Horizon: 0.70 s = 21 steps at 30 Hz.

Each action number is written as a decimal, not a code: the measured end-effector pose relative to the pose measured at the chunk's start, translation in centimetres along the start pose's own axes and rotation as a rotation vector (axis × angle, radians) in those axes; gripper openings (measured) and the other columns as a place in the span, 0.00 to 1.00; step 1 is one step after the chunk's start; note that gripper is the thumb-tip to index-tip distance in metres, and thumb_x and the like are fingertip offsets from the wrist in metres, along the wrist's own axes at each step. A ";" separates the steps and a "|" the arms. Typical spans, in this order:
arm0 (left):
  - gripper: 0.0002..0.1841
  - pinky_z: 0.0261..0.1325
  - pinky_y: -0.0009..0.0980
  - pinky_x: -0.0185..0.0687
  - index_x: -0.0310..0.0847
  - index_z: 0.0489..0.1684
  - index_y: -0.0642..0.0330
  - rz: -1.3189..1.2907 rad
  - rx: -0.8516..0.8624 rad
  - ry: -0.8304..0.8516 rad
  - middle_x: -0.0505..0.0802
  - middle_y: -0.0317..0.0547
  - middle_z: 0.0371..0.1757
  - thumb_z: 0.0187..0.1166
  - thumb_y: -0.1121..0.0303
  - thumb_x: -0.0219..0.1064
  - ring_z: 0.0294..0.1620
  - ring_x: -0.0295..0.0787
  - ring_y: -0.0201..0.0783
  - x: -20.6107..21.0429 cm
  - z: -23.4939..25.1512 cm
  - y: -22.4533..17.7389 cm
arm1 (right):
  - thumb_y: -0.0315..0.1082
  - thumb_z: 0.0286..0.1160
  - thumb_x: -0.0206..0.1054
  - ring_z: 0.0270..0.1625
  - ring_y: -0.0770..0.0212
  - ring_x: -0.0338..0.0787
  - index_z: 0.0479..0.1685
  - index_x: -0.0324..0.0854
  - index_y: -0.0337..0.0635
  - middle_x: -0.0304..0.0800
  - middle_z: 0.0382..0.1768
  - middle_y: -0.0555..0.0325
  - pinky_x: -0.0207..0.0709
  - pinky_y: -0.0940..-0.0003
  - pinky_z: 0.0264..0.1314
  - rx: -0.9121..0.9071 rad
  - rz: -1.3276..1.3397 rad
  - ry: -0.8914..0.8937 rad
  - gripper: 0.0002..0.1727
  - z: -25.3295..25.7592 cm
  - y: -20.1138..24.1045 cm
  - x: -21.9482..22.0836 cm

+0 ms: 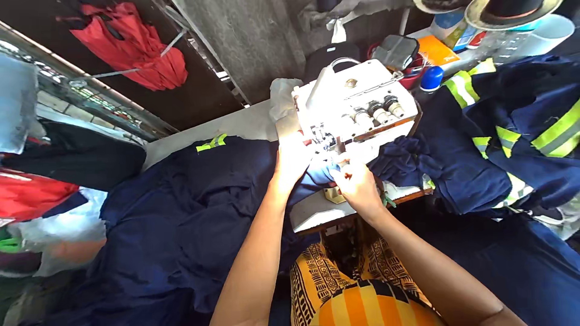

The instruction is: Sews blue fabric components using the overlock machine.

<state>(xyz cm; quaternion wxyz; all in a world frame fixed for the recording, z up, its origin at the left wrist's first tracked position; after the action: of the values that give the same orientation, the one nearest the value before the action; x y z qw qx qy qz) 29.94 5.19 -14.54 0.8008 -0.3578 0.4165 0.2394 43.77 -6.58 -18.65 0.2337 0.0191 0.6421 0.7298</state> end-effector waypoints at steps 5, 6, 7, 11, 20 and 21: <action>0.13 0.56 0.45 0.86 0.85 0.51 0.69 -0.246 0.003 0.059 0.92 0.55 0.45 0.72 0.73 0.74 0.47 0.90 0.43 -1.1 -0.6 1.4 | 0.32 0.80 0.63 0.36 0.62 0.90 0.58 0.88 0.38 0.90 0.38 0.51 0.86 0.65 0.47 -0.020 -0.082 0.234 0.15 0.8 0.9 -2.2; 0.12 0.55 0.42 0.86 0.85 0.50 0.68 -0.270 -0.012 0.087 0.91 0.52 0.45 0.72 0.74 0.73 0.46 0.89 0.40 -1.4 -0.9 1.5 | 0.33 0.81 0.62 0.39 0.60 0.90 0.58 0.89 0.38 0.91 0.39 0.50 0.85 0.61 0.50 -0.039 -0.127 0.272 0.15 1.1 1.3 -2.6; 0.09 0.52 0.42 0.84 0.86 0.48 0.69 -0.275 -0.006 0.112 0.91 0.53 0.44 0.74 0.75 0.70 0.44 0.88 0.40 -1.7 -1.2 1.4 | 0.34 0.81 0.62 0.44 0.55 0.90 0.56 0.90 0.36 0.92 0.41 0.47 0.82 0.57 0.55 -0.067 -0.169 0.304 0.15 1.4 1.6 -2.9; 0.08 0.55 0.39 0.85 0.91 0.44 0.67 -0.290 0.032 0.130 0.92 0.52 0.45 0.80 0.75 0.66 0.46 0.89 0.38 -2.6 -1.9 0.5 | 0.51 0.76 0.72 0.66 0.40 0.82 0.48 0.90 0.35 0.89 0.52 0.41 0.69 0.36 0.69 -0.183 -0.360 0.414 0.24 2.3 2.7 -3.2; 0.12 0.64 0.42 0.83 0.87 0.49 0.76 -0.204 0.080 0.122 0.91 0.65 0.55 0.75 0.80 0.61 0.57 0.90 0.51 -2.6 -4.3 0.5 | 0.43 0.75 0.73 0.55 0.53 0.90 0.50 0.90 0.31 0.93 0.48 0.42 0.79 0.53 0.65 -0.166 -0.049 0.353 0.20 3.0 1.3 -2.7; 0.10 0.61 0.41 0.84 0.88 0.44 0.76 -0.169 0.101 0.102 0.92 0.64 0.52 0.74 0.81 0.60 0.54 0.90 0.51 -2.7 -4.1 0.4 | 0.42 0.76 0.73 0.51 0.58 0.89 0.45 0.90 0.32 0.92 0.44 0.46 0.79 0.56 0.62 -0.121 -0.006 0.336 0.18 3.0 1.3 -2.9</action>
<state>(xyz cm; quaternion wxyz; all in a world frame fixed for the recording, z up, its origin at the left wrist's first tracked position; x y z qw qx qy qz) 26.21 2.03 -14.09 0.8129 -0.3625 0.4366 0.1311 46.93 -4.94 -16.06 0.1262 -0.1193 0.6271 0.7593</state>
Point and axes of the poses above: each hand's wrist, its own z-axis towards the middle knuckle, its own x-axis out of the palm, y = z × x, the point moved 1 cm from there along z, towards the middle knuckle
